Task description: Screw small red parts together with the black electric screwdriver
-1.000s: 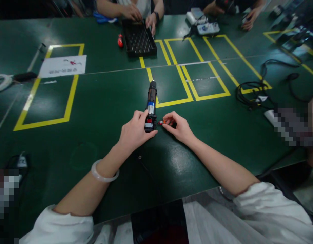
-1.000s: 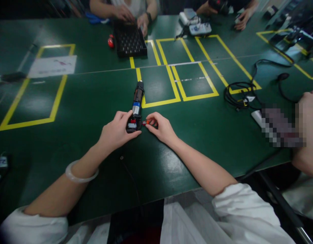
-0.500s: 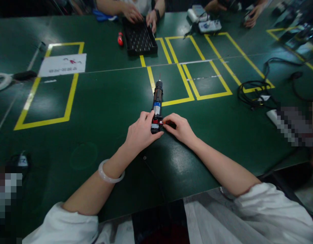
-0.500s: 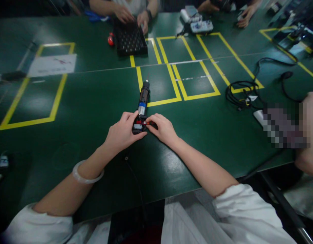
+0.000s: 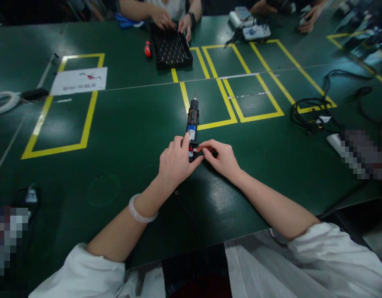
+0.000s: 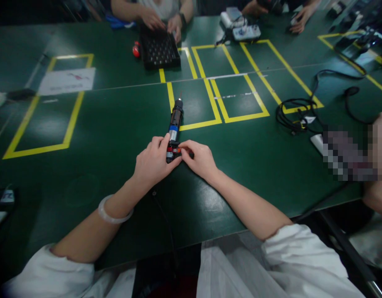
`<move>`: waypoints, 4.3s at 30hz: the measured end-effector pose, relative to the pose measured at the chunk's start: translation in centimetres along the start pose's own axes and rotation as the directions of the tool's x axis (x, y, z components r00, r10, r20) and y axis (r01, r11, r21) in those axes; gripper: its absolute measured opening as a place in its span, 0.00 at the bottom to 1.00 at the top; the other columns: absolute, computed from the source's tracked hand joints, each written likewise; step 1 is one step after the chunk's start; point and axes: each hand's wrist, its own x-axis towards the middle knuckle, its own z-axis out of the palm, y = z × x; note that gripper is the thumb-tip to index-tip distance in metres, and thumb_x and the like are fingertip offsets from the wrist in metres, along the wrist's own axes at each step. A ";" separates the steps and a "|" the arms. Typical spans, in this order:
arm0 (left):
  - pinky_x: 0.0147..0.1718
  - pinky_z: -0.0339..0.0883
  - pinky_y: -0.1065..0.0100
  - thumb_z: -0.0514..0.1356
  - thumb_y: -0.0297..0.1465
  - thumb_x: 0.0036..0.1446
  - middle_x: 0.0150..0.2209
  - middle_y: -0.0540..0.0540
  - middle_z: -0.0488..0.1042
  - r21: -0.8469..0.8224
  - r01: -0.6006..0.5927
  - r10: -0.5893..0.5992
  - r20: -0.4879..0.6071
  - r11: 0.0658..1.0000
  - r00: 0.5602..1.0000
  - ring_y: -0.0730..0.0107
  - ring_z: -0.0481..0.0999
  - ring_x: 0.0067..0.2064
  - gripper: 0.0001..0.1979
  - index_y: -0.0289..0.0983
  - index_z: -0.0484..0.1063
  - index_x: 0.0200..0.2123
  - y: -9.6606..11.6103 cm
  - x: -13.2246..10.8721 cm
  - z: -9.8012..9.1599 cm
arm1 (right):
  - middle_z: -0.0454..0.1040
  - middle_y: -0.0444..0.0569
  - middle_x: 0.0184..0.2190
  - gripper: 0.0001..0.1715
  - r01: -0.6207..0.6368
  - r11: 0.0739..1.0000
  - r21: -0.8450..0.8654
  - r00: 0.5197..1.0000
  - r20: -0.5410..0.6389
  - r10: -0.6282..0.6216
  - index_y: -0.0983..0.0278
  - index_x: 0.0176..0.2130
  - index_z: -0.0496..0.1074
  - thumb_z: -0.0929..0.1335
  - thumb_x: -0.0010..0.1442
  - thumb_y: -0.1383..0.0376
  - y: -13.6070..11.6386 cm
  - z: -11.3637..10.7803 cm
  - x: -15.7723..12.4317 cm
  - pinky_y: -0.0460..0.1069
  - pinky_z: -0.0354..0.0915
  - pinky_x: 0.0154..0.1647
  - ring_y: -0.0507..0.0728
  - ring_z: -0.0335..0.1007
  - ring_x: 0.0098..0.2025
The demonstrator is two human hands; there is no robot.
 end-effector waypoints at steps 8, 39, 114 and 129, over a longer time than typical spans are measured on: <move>0.41 0.69 0.58 0.52 0.48 0.64 0.52 0.33 0.68 0.065 0.012 -0.009 -0.051 0.998 0.999 0.48 0.71 0.49 0.34 0.36 0.56 0.67 -1.6 0.5 0.2 | 0.79 0.47 0.42 0.13 0.048 0.981 0.186 0.992 0.109 -0.069 0.62 0.47 0.72 0.66 0.62 0.71 0.1 0.2 -0.1 0.49 0.69 0.41 0.53 0.74 0.37; 0.51 0.63 0.45 0.60 0.52 0.50 0.57 0.38 0.64 -0.006 0.753 -0.738 -0.206 0.658 0.643 0.46 0.68 0.51 0.39 0.42 0.64 0.63 -25.0 -3.8 -4.9 | 0.76 0.49 0.39 0.08 0.072 0.986 0.151 0.971 0.216 -0.104 0.64 0.43 0.74 0.65 0.64 0.69 0.6 0.1 0.1 0.49 0.68 0.41 0.53 0.72 0.37; 0.32 0.71 0.71 0.66 0.32 0.53 0.32 0.49 0.72 -0.949 0.204 0.118 0.237 0.239 0.964 0.75 0.73 0.31 0.14 0.34 0.68 0.40 -2.1 0.8 1.6 | 0.73 0.44 0.30 0.16 -0.220 0.837 0.501 0.971 0.193 0.140 0.63 0.37 0.70 0.71 0.61 0.53 0.9 0.6 0.3 0.47 0.65 0.33 0.51 0.69 0.30; 0.36 0.72 0.71 0.65 0.32 0.56 0.42 0.45 0.72 -0.948 0.104 0.073 0.132 0.301 0.989 0.70 0.74 0.42 0.13 0.34 0.69 0.43 -2.5 0.8 2.1 | 0.74 0.45 0.37 0.14 -0.137 0.876 0.462 0.984 0.164 0.068 0.62 0.43 0.68 0.72 0.58 0.61 1.4 0.9 0.4 0.46 0.65 0.31 0.50 0.70 0.31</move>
